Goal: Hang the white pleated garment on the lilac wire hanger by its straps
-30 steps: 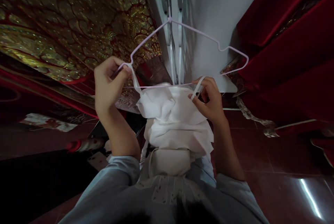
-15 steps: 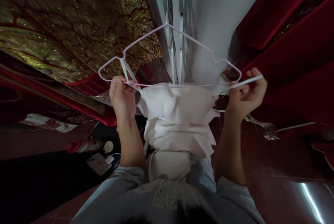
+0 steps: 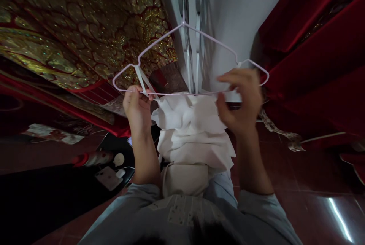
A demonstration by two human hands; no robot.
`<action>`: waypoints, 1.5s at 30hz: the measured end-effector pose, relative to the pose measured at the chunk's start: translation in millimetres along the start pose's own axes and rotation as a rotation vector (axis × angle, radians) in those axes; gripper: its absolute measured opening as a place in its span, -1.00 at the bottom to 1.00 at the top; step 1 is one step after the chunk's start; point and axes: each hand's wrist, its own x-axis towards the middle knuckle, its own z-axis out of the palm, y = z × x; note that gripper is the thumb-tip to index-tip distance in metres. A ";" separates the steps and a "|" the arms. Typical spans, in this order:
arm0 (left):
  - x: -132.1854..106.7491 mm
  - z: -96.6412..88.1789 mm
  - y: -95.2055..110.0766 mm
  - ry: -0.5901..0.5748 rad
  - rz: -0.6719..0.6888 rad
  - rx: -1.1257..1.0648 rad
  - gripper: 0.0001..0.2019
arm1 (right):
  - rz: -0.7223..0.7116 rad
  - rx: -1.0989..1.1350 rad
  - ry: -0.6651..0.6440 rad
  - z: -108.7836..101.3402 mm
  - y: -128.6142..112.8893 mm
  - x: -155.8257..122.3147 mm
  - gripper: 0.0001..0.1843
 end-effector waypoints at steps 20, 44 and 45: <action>14.9 -20.1 69.3 0.048 0.086 0.028 -0.88 | 0.398 0.251 -0.290 45.1 -6.6 -58.1 -0.54; -13.7 1.3 31.8 -0.012 0.022 0.074 -0.55 | 0.438 0.246 0.201 12.3 87.5 -10.2 -0.40; -12.7 0.5 33.6 -0.013 0.015 0.085 -0.54 | 0.406 0.228 0.335 14.6 98.9 -16.5 -0.36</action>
